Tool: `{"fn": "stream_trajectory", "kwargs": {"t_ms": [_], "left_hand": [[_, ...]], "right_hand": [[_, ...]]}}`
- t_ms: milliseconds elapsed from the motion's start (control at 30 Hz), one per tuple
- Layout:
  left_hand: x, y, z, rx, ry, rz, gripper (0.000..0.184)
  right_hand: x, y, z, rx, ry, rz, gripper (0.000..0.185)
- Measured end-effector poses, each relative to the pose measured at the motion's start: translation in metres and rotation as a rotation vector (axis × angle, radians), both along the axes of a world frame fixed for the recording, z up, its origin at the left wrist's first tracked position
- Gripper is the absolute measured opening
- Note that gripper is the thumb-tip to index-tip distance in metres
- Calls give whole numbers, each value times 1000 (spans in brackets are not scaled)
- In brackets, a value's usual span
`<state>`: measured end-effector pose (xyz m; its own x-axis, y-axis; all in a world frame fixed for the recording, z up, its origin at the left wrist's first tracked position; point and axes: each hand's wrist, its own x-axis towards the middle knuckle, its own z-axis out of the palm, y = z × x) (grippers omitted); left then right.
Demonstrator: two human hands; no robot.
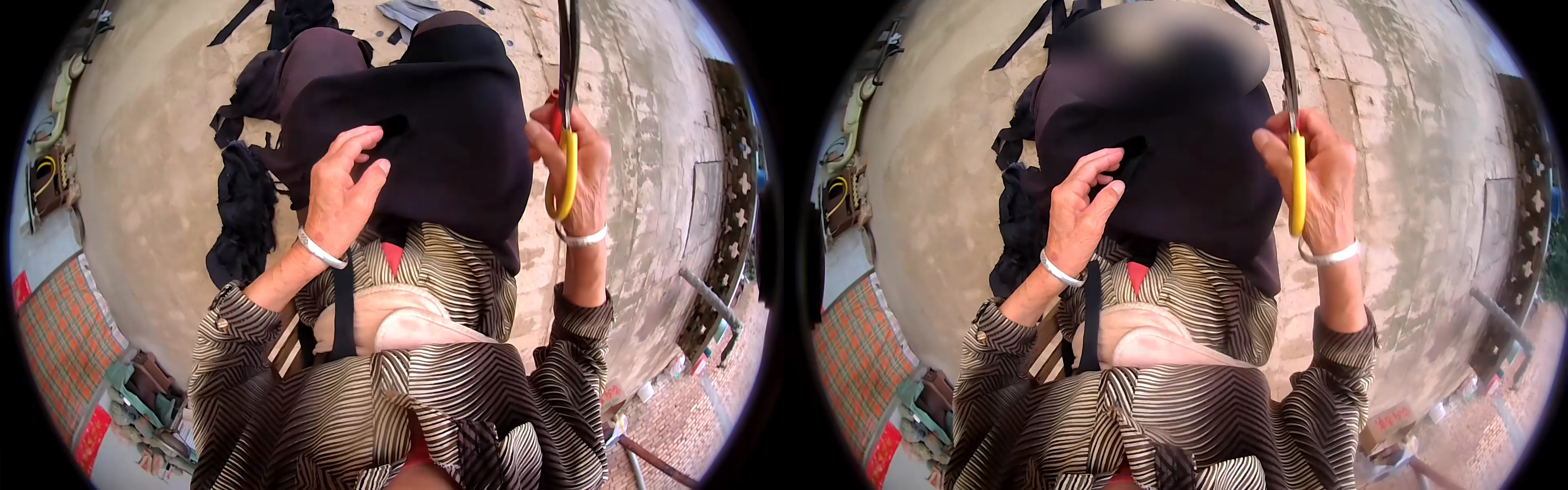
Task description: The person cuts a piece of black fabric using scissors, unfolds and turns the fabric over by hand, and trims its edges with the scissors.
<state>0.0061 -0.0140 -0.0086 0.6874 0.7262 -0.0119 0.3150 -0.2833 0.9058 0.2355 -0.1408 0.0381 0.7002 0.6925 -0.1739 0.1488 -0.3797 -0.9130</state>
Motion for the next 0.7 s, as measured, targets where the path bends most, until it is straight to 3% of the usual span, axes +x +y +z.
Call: {"fn": "stream_trajectory", "kwargs": {"t_ms": [167, 233, 367, 500, 700], "left_hand": [[12, -5, 3, -178, 116, 10, 37], [19, -6, -2, -497, 46, 86, 39], [27, -5, -5, -640, -83, 155, 39], [34, 3, -17, -783, -93, 162, 30], [33, 14, -22, -1095, -235, 208, 22]], "right_hand": [[-33, -35, 36, -143, 330, 158, 14], [-41, -46, 39, -145, 469, 196, 15], [-53, -70, 35, -179, 724, 329, 33], [-62, -79, 33, -271, 778, 397, 45], [-65, -73, 38, -347, 813, 364, 43]]}}
